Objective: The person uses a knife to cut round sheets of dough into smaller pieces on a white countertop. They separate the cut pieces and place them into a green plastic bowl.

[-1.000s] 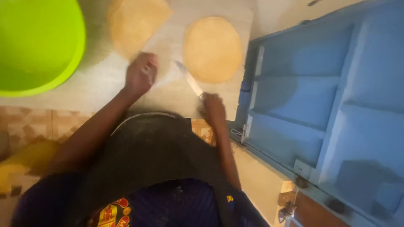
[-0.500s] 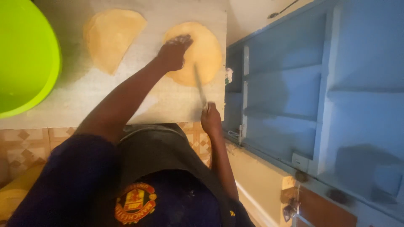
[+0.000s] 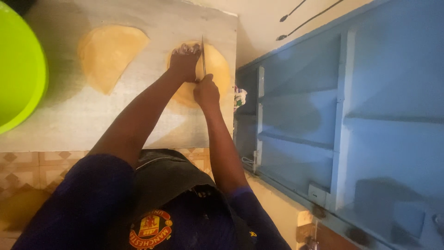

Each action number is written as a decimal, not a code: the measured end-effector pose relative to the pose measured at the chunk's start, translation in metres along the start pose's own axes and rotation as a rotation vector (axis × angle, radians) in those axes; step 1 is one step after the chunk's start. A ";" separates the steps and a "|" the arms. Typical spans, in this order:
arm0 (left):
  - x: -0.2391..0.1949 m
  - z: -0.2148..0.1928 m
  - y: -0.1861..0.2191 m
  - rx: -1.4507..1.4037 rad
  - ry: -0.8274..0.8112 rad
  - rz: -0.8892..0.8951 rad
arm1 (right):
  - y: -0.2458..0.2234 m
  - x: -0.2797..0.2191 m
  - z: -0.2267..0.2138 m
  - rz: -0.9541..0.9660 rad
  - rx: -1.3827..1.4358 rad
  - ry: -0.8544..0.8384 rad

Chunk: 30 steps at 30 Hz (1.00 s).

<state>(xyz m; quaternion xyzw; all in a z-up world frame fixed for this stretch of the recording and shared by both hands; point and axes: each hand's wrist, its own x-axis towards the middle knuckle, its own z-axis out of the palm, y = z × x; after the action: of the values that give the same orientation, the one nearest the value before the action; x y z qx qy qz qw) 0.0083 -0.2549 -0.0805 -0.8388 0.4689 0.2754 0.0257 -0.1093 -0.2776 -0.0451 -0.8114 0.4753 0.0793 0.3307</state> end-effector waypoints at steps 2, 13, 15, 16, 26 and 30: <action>0.024 0.039 -0.007 0.236 0.517 0.011 | -0.005 0.002 -0.009 0.063 -0.037 -0.105; 0.015 0.022 -0.013 0.185 0.311 0.081 | 0.028 0.051 0.047 -0.099 -0.162 -0.016; 0.010 0.020 -0.011 0.355 0.636 0.137 | 0.028 0.047 0.052 -0.227 -0.377 -0.015; -0.010 -0.007 -0.004 0.159 0.251 0.109 | 0.015 0.033 0.039 -0.102 -0.209 -0.023; -0.023 -0.033 -0.006 0.012 -0.052 0.099 | -0.005 0.019 0.022 0.016 -0.162 -0.008; -0.010 -0.019 -0.009 0.039 0.110 0.104 | -0.002 0.028 0.029 0.027 -0.033 0.017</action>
<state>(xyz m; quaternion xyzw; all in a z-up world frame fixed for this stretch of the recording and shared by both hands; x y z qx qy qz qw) 0.0201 -0.2476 -0.0611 -0.8264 0.5180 0.2205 0.0019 -0.0873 -0.2790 -0.0792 -0.8108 0.4879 0.0848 0.3121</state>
